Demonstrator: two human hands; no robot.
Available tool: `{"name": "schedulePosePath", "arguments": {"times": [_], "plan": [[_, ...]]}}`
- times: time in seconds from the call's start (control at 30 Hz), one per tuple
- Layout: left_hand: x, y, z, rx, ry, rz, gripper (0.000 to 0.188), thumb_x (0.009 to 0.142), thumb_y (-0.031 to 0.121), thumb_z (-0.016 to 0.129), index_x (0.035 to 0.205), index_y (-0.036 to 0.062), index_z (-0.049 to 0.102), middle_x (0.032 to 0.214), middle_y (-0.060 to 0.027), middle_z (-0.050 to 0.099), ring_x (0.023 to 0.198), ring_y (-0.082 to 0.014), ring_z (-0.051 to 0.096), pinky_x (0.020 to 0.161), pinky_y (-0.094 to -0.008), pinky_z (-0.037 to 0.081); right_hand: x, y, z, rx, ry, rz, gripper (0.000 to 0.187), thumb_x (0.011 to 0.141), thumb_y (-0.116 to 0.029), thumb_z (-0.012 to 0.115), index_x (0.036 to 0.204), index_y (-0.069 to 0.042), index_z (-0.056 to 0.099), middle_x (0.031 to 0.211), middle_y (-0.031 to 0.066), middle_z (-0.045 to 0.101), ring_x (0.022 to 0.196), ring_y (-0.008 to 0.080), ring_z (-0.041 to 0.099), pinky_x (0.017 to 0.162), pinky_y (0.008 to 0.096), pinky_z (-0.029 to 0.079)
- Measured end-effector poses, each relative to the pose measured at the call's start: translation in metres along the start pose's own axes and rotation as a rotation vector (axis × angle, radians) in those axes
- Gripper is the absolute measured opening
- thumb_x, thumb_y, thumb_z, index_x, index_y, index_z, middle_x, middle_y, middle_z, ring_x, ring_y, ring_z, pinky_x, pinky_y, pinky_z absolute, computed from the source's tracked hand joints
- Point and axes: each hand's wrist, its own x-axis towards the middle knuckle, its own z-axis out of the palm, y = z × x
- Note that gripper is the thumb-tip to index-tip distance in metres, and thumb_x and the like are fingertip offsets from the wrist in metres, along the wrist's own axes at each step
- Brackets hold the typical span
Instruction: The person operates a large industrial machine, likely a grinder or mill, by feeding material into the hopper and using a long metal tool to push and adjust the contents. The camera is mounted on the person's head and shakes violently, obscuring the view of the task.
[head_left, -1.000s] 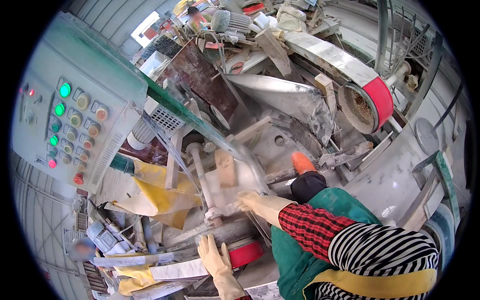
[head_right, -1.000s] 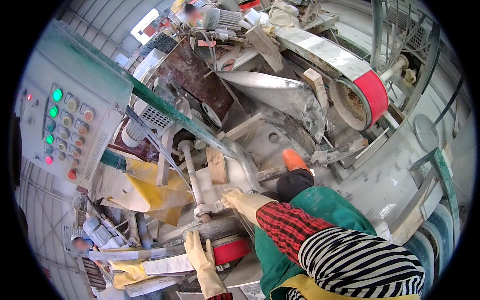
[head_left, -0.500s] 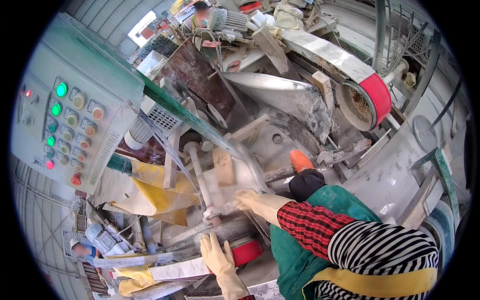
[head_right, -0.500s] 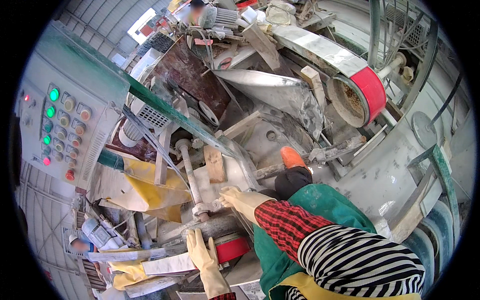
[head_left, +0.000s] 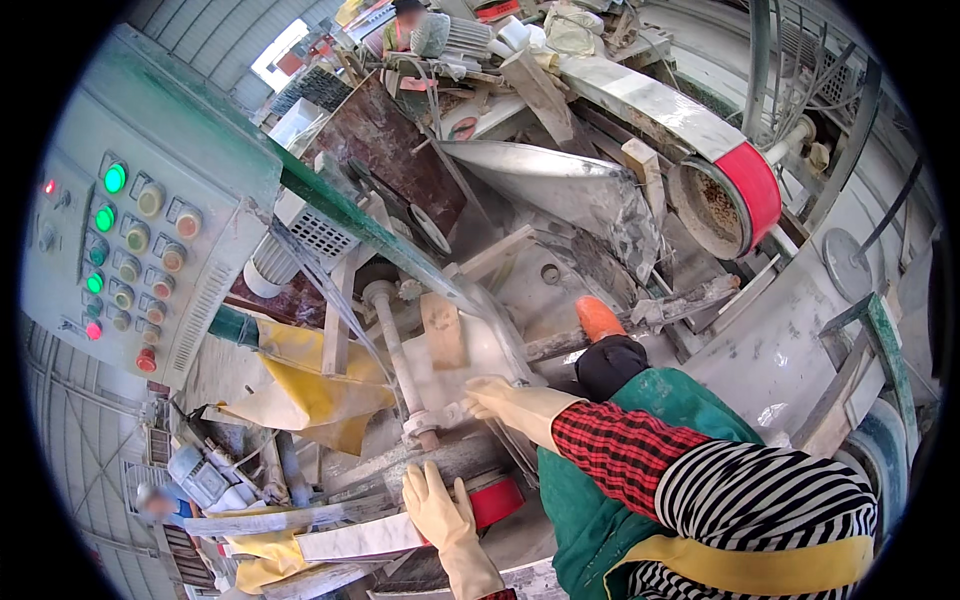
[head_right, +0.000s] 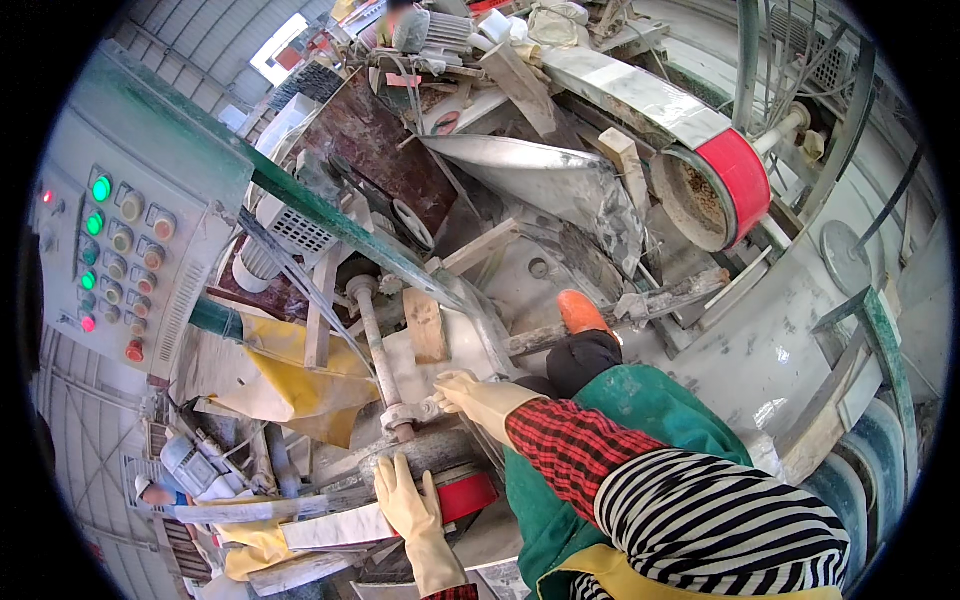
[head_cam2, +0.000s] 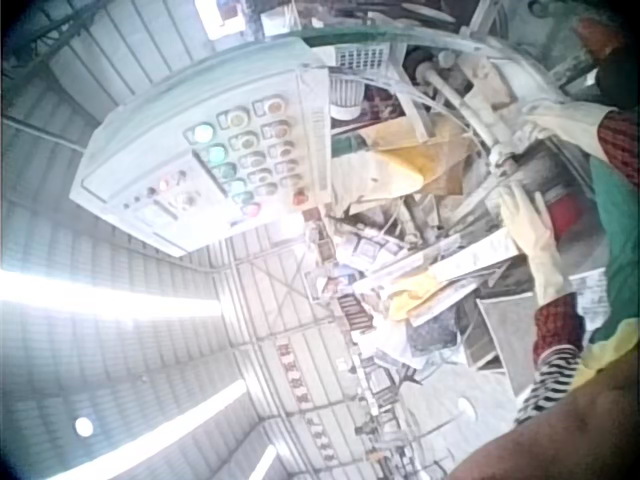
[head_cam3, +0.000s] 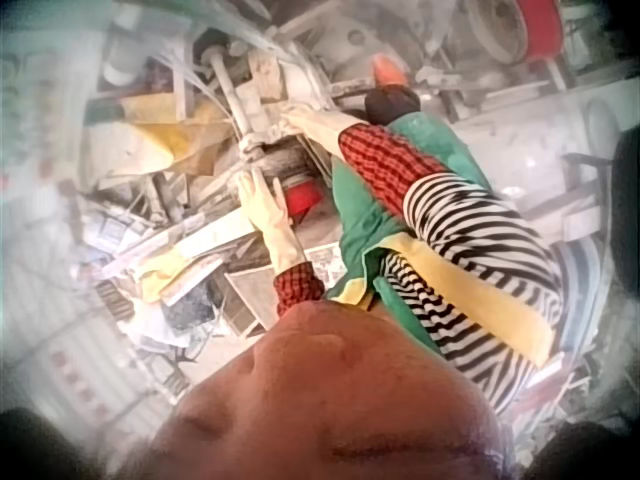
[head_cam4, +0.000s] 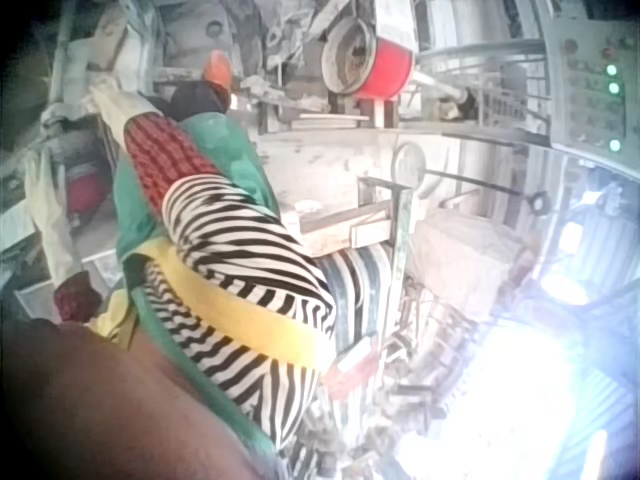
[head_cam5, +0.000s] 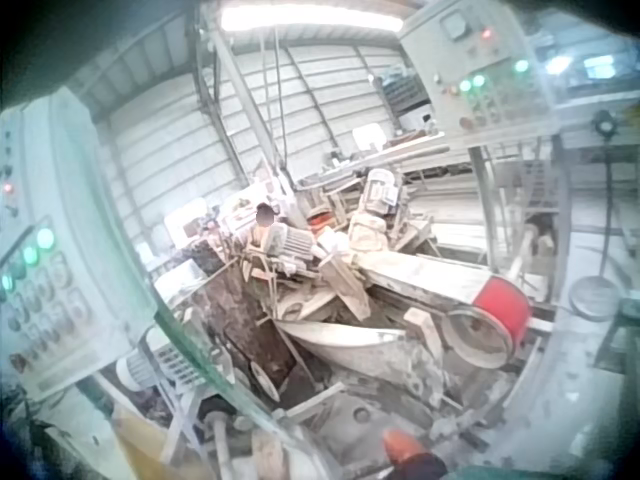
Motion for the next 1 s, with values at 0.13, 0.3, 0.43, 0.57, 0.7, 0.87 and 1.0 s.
{"name": "schedulePosePath", "arguments": {"times": [0.13, 0.3, 0.43, 0.57, 0.7, 0.87, 1.0], "plan": [[0.013, 0.013, -0.002, 0.000, -0.002, 0.033, 0.060, 0.087, 0.023, 0.075, 0.140, 0.0017, 0.057, 0.147, -0.0301, 0.051, 0.135, -0.0523, 0.047, 0.115, -0.0552, 0.038, 0.005, -0.018, -0.007, 0.040, -0.070, 0.048, 0.025, 0.102, -0.017, 0.066, 0.125, -0.014, 0.056, 0.092, 0.0169, 0.066, 0.057, 0.0150, 0.052, 0.045, 0.0295, 0.044], [0.008, 0.013, 0.000, 0.017, -0.002, 0.030, 0.061, 0.087, 0.025, 0.075, 0.140, 0.0024, 0.057, 0.148, -0.0298, 0.050, 0.135, -0.0518, 0.046, 0.116, -0.0552, 0.037, -0.012, -0.004, 0.016, -0.103, 0.210, -0.148, 0.035, 0.103, -0.019, 0.066, 0.134, -0.014, 0.053, 0.091, 0.0165, 0.071, 0.056, 0.0142, 0.058, 0.042, 0.0264, 0.044], [0.008, 0.018, 0.001, 0.023, 0.028, 0.047, 0.057, 0.084, 0.023, 0.076, 0.133, -0.0010, 0.060, 0.145, -0.0312, 0.052, 0.133, -0.0523, 0.048, 0.114, -0.0558, 0.037, -0.018, 0.002, 0.032, -0.213, 0.379, -0.209, 0.035, 0.104, -0.018, 0.064, 0.136, -0.014, 0.052, 0.089, 0.0160, 0.072, 0.055, 0.0130, 0.059, 0.041, 0.0258, 0.044], [0.009, 0.024, 0.001, 0.025, 0.030, 0.065, 0.055, 0.084, 0.023, 0.076, 0.132, -0.0014, 0.061, 0.144, -0.0315, 0.052, 0.132, -0.0524, 0.048, 0.114, -0.0562, 0.037, -0.019, -0.003, 0.031, -0.188, 0.332, -0.192, 0.035, 0.103, -0.018, 0.064, 0.136, -0.015, 0.052, 0.089, 0.0164, 0.071, 0.054, 0.0129, 0.058, 0.041, 0.0265, 0.044], [0.011, 0.029, 0.000, 0.034, 0.033, 0.072, 0.055, 0.084, 0.023, 0.076, 0.131, -0.0014, 0.061, 0.143, -0.0316, 0.052, 0.131, -0.0524, 0.048, 0.114, -0.0571, 0.037, -0.017, -0.006, 0.027, -0.175, 0.314, -0.172, 0.037, 0.103, -0.019, 0.064, 0.137, -0.014, 0.052, 0.090, 0.0163, 0.072, 0.057, 0.0144, 0.061, 0.042, 0.0270, 0.046], [0.009, 0.032, 0.001, 0.046, 0.009, 0.059, 0.057, 0.085, 0.026, 0.076, 0.133, 0.0003, 0.061, 0.144, -0.0305, 0.051, 0.133, -0.0514, 0.047, 0.115, -0.0566, 0.036, -0.021, -0.002, 0.034, -0.247, 0.391, -0.190, 0.040, 0.103, -0.018, 0.064, 0.140, -0.011, 0.050, 0.094, 0.0162, 0.073, 0.061, 0.0159, 0.065, 0.046, 0.0272, 0.050], [0.007, 0.033, 0.004, 0.051, -0.029, 0.034, 0.058, 0.086, 0.028, 0.076, 0.136, 0.0031, 0.060, 0.149, -0.0288, 0.050, 0.138, -0.0500, 0.044, 0.118, -0.0550, 0.033, -0.023, 0.000, 0.033, -0.241, 0.375, -0.193, 0.040, 0.103, -0.018, 0.065, 0.140, -0.011, 0.050, 0.094, 0.0160, 0.073, 0.061, 0.0162, 0.065, 0.047, 0.0267, 0.051]]}}
